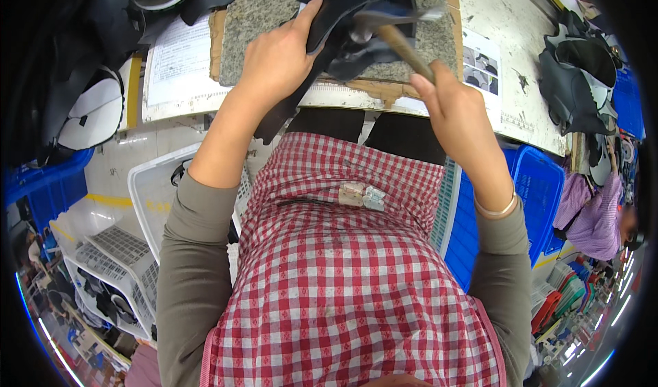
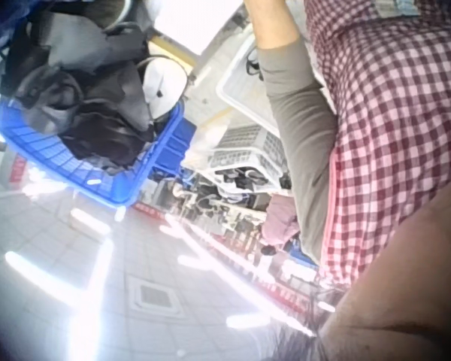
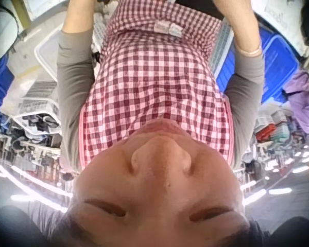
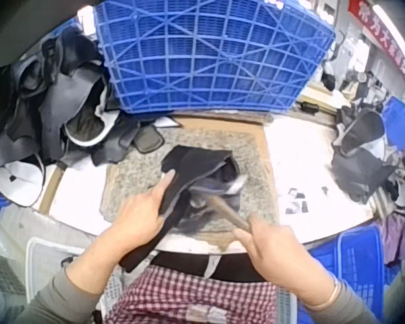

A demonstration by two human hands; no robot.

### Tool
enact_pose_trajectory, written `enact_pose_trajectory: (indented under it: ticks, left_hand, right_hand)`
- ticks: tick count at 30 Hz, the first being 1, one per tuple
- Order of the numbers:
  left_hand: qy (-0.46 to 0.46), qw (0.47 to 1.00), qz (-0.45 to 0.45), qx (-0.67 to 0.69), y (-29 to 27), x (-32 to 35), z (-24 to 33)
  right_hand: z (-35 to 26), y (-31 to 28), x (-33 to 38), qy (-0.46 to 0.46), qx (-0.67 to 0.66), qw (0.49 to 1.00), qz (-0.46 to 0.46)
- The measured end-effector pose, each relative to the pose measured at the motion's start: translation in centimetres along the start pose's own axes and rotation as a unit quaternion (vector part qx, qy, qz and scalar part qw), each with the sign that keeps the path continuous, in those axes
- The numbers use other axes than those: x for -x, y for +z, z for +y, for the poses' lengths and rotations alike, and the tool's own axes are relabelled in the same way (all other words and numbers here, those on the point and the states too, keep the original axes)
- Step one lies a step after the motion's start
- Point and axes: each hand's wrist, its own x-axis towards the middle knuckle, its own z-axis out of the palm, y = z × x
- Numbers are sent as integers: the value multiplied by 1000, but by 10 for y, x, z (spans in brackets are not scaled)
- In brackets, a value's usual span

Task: The person repeatedly taps black shoe uppers with a hammer on a workbench to shape them, then uses a pen to mark white shoe parts. Items are handled one at a time and placed into blue baskets.

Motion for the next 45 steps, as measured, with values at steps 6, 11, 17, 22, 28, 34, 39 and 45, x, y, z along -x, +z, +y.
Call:
enact_pose_trajectory:
  ticks: [6,11,17,22,28,34,39,45]
  left_hand:
    - [57,994,-46,-79,-27,-10,13]
    - [366,882,85,-284,-129,-82,41]
    - [424,888,171,47,-97,-114,71]
    - [255,964,-73,-34,-7,-41,62]
    - [228,970,88,-19,9,-73,58]
    - [281,957,37,63,-28,-83,21]
    - [329,943,27,46,-28,-90,25]
    - [262,950,-54,162,-34,-161,20]
  right_hand:
    - [-7,2,3,-119,25,993,-8]
    - [-3,-41,26,-105,-37,991,79]
    - [17,-25,23,31,-48,997,54]
    - [50,31,26,54,-66,995,48]
    - [44,3,20,48,-62,996,-39]
    - [39,-35,17,33,-62,997,21]
    - [49,0,-4,8,-32,999,4]
    - [48,-35,-12,-26,-79,995,47]
